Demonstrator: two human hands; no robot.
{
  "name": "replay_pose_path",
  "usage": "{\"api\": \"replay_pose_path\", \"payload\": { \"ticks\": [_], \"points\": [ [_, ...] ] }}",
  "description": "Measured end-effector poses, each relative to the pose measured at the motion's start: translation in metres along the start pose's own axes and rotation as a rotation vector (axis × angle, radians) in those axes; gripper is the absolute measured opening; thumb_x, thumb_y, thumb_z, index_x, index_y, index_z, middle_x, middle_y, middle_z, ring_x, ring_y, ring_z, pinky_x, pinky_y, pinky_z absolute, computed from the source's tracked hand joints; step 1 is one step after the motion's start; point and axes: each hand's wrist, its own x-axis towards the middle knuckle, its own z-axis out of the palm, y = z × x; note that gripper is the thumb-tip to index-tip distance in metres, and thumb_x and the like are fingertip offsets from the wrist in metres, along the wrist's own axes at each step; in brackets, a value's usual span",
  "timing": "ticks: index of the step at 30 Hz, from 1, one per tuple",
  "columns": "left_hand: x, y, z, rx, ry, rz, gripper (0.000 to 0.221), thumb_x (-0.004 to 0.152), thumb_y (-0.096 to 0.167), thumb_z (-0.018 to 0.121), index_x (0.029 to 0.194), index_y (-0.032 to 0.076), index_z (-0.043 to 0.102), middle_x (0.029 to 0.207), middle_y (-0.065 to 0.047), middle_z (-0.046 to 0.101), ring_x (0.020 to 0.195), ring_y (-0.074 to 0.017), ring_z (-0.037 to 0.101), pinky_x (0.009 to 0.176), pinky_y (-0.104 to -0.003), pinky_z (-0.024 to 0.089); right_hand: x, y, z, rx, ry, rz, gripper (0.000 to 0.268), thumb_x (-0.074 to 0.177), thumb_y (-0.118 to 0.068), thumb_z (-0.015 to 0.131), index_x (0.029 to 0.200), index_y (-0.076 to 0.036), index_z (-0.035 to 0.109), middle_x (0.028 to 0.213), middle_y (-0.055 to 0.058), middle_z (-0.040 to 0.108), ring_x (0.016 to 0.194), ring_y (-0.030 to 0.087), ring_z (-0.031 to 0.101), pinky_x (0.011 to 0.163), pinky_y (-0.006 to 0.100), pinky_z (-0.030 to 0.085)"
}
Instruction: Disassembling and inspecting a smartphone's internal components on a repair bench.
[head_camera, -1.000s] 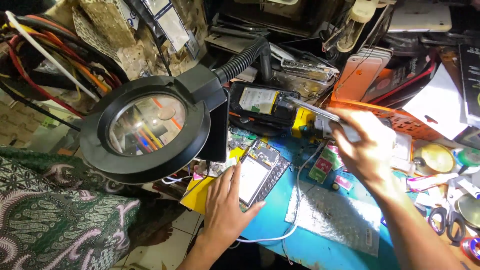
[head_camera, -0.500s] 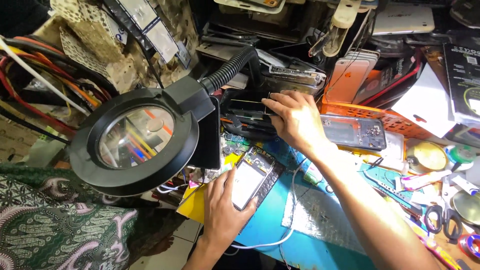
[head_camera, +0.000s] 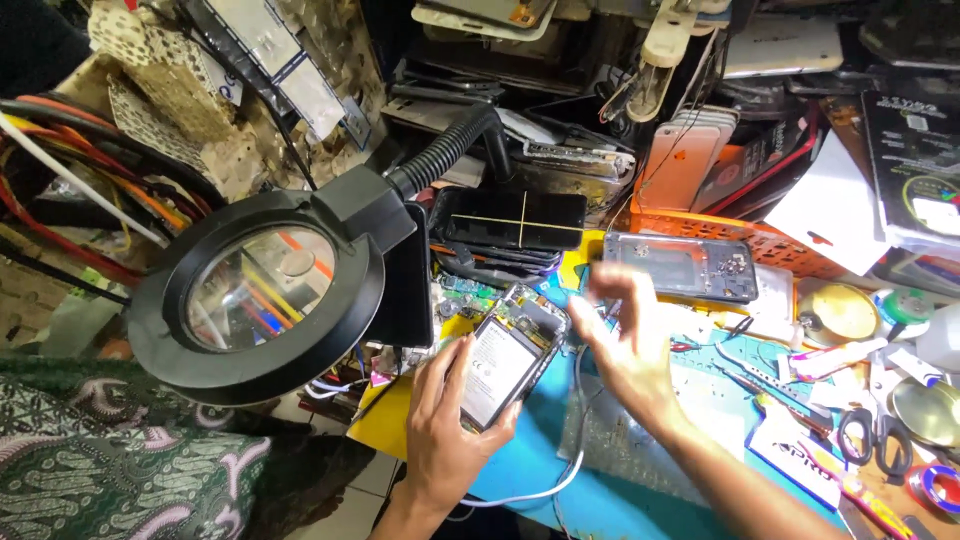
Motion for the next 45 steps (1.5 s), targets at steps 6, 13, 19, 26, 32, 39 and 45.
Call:
{"api": "replay_pose_path", "payload": {
  "ticks": [6,13,19,26,32,39,45],
  "points": [
    [0.009,0.031,0.016,-0.13,0.006,0.058,0.089,0.079,0.032,0.086,0.151,0.001,0.044,0.147,-0.021,0.054,0.137,-0.0375,0.052,0.113,-0.049,0.047,-0.038,-0.001,0.003,0.533,-0.11,0.72,0.047,0.08,-0.016,0.076,0.123,0.001,0.068,0.112,0.017,0.077,0.102,0.025,0.072,0.093,0.038,0.06],
    [0.05,0.04,-0.01,-1.138,-0.518,-0.522,0.113,0.078,0.071,0.066,0.162,0.013,0.019,0.162,-0.027,0.033,0.143,-0.0408,0.046,0.107,-0.057,0.051,-0.03,0.014,-0.024,0.715,-0.151,0.722,0.063,0.074,-0.01,0.078,0.135,0.001,0.063,0.127,0.02,0.076,0.116,0.03,0.07,0.102,0.048,0.057],
    [0.041,0.047,0.022,-1.823,-0.869,-0.818,0.095,0.092,0.074,0.028,0.156,0.005,0.043,0.137,-0.027,0.062,0.107,-0.0421,0.069,0.089,-0.057,0.059,-0.029,-0.006,-0.034,0.674,-0.403,0.623,0.055,0.086,-0.022,0.073,0.137,-0.009,0.056,0.11,0.016,0.08,0.08,0.022,0.073,0.036,0.024,0.045],
    [0.037,0.059,0.029,-1.725,-0.566,-0.692,0.083,0.099,0.065,0.029,0.147,0.002,0.053,0.133,-0.017,0.068,0.092,-0.0236,0.073,0.078,-0.036,0.061,-0.028,-0.021,-0.037,0.049,-0.188,0.485,0.076,0.078,-0.026,0.082,0.148,-0.023,0.053,0.115,0.002,0.066,0.072,0.011,0.066,0.064,0.026,0.06],
    [0.032,0.064,0.032,-1.829,-0.676,-0.63,0.069,0.102,0.059,0.037,0.14,0.002,0.051,0.125,-0.02,0.061,0.112,-0.0324,0.063,0.099,-0.051,0.056,-0.048,-0.02,-0.034,-0.176,-0.131,-0.094,0.058,0.09,-0.036,0.073,0.143,-0.018,0.058,0.126,0.011,0.065,0.08,0.018,0.083,0.067,0.03,0.066],
    [0.032,0.066,0.032,-1.642,-0.426,-0.56,0.064,0.1,0.031,0.059,0.157,0.009,0.039,0.158,-0.018,0.047,0.142,-0.0329,0.049,0.113,-0.045,0.045,-0.049,-0.028,-0.033,-0.145,-0.143,-0.239,0.048,0.093,-0.027,0.073,0.137,-0.011,0.063,0.127,0.013,0.067,0.097,0.021,0.071,0.089,0.035,0.063],
    [0.032,0.055,0.038,-1.627,-0.428,-0.613,0.069,0.094,0.028,0.067,0.156,0.011,0.041,0.138,-0.015,0.056,0.128,-0.0285,0.054,0.104,-0.04,0.049,-0.047,-0.025,-0.035,-0.166,-0.151,-0.238,0.047,0.091,-0.025,0.073,0.135,-0.011,0.065,0.127,0.014,0.069,0.114,0.027,0.071,0.098,0.038,0.06]
  ]
}}
